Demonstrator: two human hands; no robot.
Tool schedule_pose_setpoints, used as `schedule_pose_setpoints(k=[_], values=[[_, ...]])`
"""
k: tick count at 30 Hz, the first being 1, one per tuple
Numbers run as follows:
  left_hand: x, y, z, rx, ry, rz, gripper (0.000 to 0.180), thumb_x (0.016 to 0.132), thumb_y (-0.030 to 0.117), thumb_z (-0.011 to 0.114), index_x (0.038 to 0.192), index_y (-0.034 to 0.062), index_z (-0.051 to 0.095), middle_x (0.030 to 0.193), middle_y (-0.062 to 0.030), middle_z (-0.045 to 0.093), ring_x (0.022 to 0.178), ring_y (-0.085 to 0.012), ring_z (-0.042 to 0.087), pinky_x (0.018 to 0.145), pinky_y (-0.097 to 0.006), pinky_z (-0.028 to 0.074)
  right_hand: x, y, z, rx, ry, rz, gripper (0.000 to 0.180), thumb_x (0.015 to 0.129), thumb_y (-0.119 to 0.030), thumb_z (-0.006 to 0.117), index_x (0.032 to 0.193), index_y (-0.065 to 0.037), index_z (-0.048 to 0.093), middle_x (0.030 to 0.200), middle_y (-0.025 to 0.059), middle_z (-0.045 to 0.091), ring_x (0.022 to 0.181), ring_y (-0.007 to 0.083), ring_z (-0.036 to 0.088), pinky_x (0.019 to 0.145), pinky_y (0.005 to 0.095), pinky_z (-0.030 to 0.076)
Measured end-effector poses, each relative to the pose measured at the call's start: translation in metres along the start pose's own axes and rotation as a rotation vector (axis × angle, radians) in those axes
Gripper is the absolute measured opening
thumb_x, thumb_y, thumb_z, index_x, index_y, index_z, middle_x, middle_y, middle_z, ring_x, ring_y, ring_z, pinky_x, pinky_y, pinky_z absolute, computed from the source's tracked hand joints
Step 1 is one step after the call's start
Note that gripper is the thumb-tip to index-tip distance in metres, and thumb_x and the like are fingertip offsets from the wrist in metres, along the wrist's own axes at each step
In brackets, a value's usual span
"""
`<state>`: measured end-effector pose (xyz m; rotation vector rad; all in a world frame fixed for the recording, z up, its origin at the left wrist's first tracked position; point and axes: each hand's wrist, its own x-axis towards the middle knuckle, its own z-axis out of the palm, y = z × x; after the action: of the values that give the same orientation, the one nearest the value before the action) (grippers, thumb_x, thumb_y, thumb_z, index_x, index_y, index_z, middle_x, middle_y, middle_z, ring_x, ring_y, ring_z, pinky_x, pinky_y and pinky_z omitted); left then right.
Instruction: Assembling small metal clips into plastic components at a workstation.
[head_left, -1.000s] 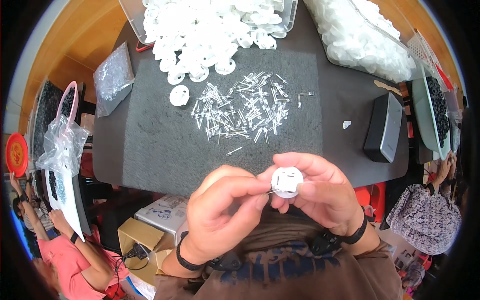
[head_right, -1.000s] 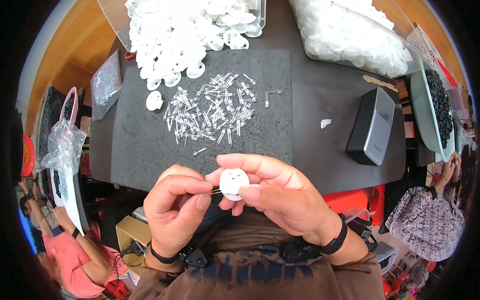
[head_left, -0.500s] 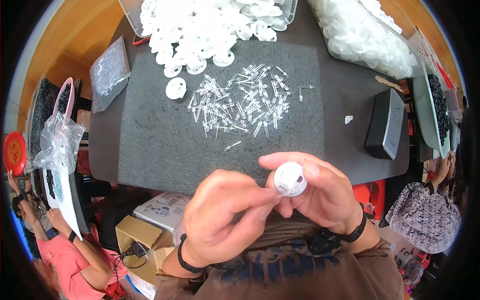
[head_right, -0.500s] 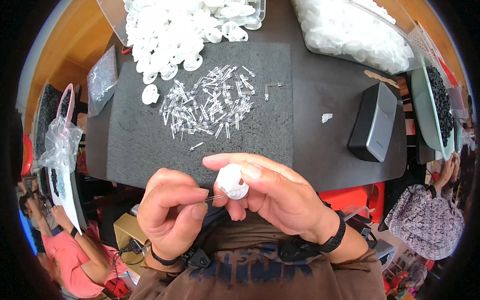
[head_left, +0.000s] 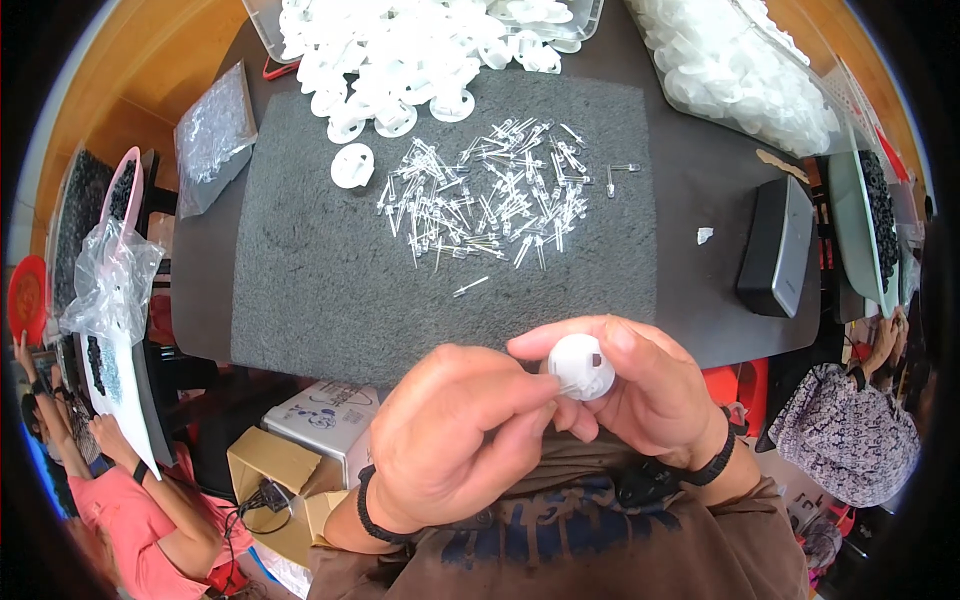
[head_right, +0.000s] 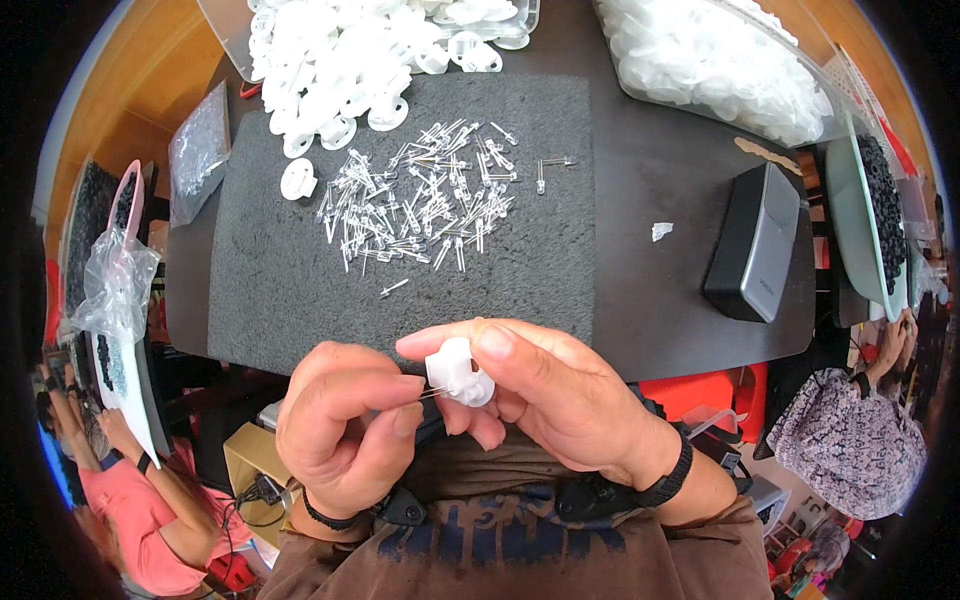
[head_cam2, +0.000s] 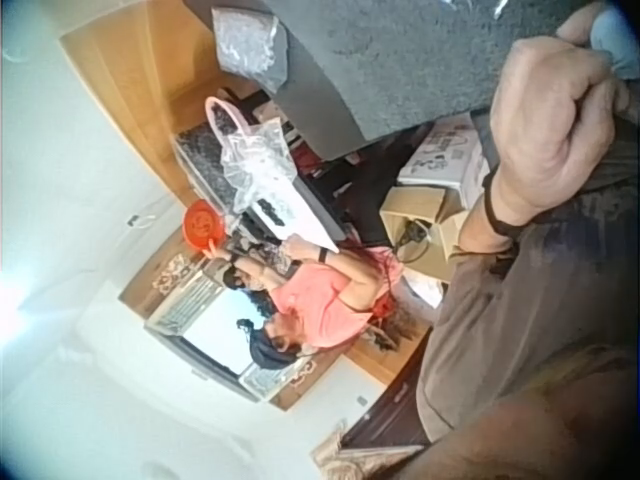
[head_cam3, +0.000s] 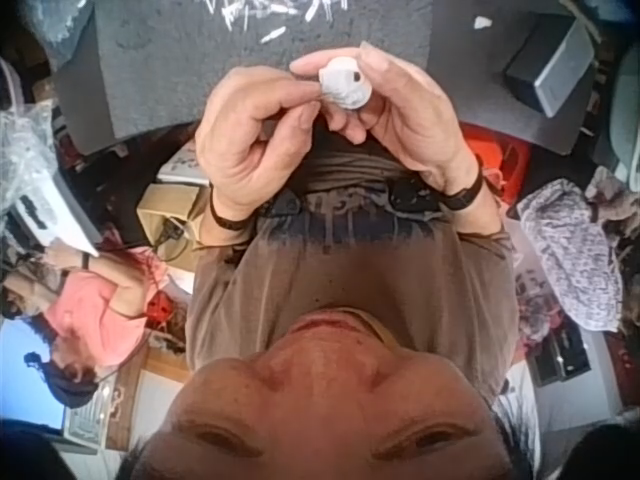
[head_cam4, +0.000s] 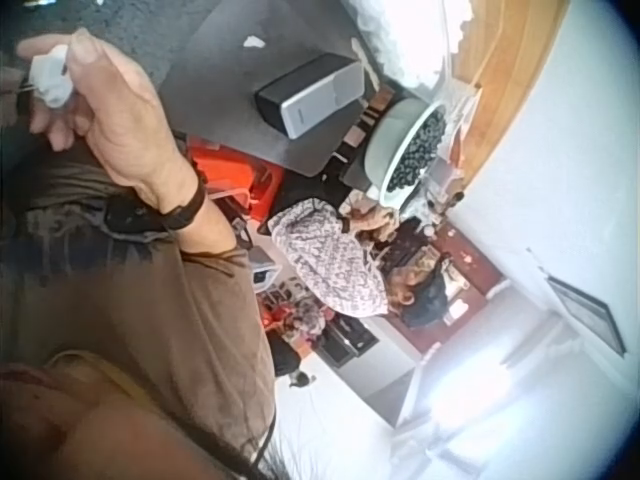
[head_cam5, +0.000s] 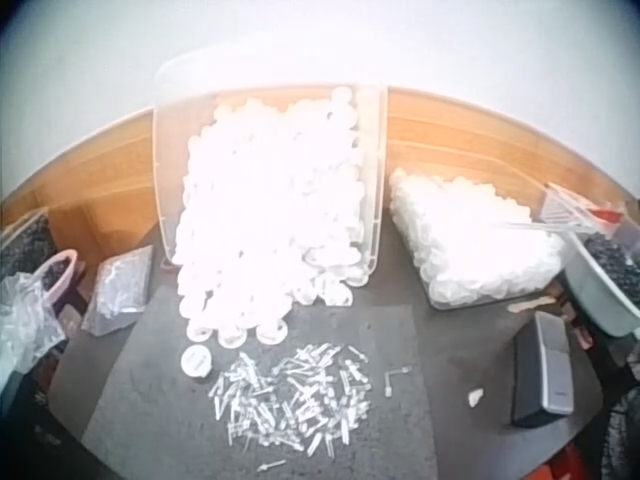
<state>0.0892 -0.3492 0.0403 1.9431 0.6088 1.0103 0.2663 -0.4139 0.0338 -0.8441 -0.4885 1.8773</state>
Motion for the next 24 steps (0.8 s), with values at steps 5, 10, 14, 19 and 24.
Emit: schedule_pose_setpoints(k=[5, 10, 14, 19, 24], values=[[-0.002, 0.002, -0.002, 0.081, -0.024, 0.016, 0.033, 0.065, -0.010, 0.070, 0.096, 0.0001, 0.066, 0.082, -0.0096, 0.062, 0.068, -0.0217, 0.061, 0.058, -0.030, 0.051, -0.001, -0.003, 0.004, -0.066, 0.034, 0.022, 0.056, 0.100, -0.042, 0.039, 0.127, 0.006, 0.052, 0.086, 0.0053, 0.057, 0.075, 0.0090, 0.052, 0.064, 0.0213, 0.043], [-0.004, -0.001, -0.001, 0.115, -0.017, 0.048, 0.033, 0.064, -0.008, 0.072, 0.096, 0.0008, 0.066, 0.082, -0.0093, 0.062, 0.066, -0.0223, 0.061, 0.056, -0.031, 0.050, 0.000, -0.004, 0.004, -0.234, 0.088, -0.028, 0.050, 0.101, -0.041, 0.040, 0.124, 0.001, 0.057, 0.086, 0.0035, 0.059, 0.074, 0.0072, 0.051, 0.062, 0.0205, 0.042], [-0.008, -0.006, 0.003, 0.132, 0.008, 0.112, 0.025, 0.071, -0.007, 0.067, 0.094, 0.0018, 0.064, 0.081, -0.0094, 0.059, 0.062, -0.0162, 0.054, 0.052, -0.027, 0.041, -0.004, -0.008, 0.009, -0.443, 0.166, -0.161, 0.039, 0.100, -0.030, 0.047, 0.122, 0.000, 0.058, 0.092, 0.0037, 0.062, 0.078, 0.0093, 0.055, 0.068, 0.0212, 0.045], [-0.006, -0.008, 0.005, 0.119, -0.038, 0.044, 0.024, 0.072, -0.006, 0.066, 0.095, 0.0006, 0.063, 0.084, -0.0110, 0.059, 0.064, -0.0173, 0.055, 0.054, -0.027, 0.042, -0.005, -0.005, 0.010, -0.636, 0.205, -0.263, 0.034, 0.097, -0.021, 0.054, 0.121, 0.003, 0.057, 0.095, 0.0091, 0.064, 0.083, 0.0149, 0.061, 0.074, 0.0259, 0.048], [-0.012, -0.004, 0.012, -0.094, 0.091, -0.170, 0.017, 0.076, -0.003, 0.066, 0.091, 0.0014, 0.063, 0.083, -0.0097, 0.060, 0.065, -0.0150, 0.055, 0.056, -0.026, 0.042, -0.002, -0.003, 0.008, -0.767, 0.191, -0.413, 0.032, 0.095, -0.019, 0.058, 0.118, 0.003, 0.058, 0.093, 0.0115, 0.065, 0.084, 0.0172, 0.063, 0.072, 0.0276, 0.048]])
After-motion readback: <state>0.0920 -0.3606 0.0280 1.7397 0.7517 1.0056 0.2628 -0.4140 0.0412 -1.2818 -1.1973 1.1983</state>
